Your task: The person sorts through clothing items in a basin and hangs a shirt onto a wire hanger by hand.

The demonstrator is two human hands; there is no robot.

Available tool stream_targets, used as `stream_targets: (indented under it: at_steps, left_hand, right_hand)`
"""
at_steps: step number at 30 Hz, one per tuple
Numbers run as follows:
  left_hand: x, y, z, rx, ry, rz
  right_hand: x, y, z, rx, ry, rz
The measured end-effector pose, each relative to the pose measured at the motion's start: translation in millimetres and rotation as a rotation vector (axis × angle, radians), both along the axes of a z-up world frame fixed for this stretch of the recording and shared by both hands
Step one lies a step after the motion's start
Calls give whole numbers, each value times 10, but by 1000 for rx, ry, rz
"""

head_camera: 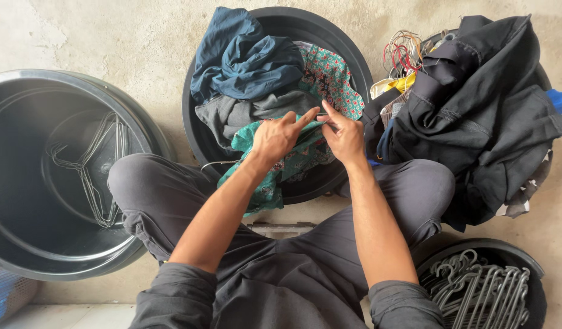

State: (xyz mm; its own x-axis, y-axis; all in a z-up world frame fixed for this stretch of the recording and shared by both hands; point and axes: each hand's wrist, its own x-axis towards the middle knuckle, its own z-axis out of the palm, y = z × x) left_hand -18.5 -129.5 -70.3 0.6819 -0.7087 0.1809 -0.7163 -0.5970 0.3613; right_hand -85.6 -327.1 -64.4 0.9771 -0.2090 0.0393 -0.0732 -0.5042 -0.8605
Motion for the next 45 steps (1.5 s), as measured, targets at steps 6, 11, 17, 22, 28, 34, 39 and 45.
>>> stream_targets:
  at_steps: [6, 11, 17, 22, 28, 34, 39, 45]
  left_hand:
    - [12, 156, 36, -9, -17, -41]
    - [14, 181, 72, 59, 9, -103]
    - [-68, 166, 137, 91, 2, -158]
    - [-116, 100, 164, 164, 27, -203]
    - [-49, 143, 105, 180, -23, -263]
    - [-8, 138, 77, 204, -12, -332]
    - [41, 87, 95, -5, 119, -196]
    - [237, 153, 483, -288, -8, -54]
  right_hand:
    - [4, 63, -15, -240, -199, 105]
    - [-46, 40, 51, -292, -141, 133]
    - [-40, 5, 170, -164, -2, 170]
    - [-55, -13, 73, -131, -52, 214]
    - [-37, -127, 5, -38, 123, 295]
    - [-4, -187, 92, -20, 328, 338]
    - [19, -159, -38, 254, 332, 264]
    - [164, -308, -239, 679, 361, -136]
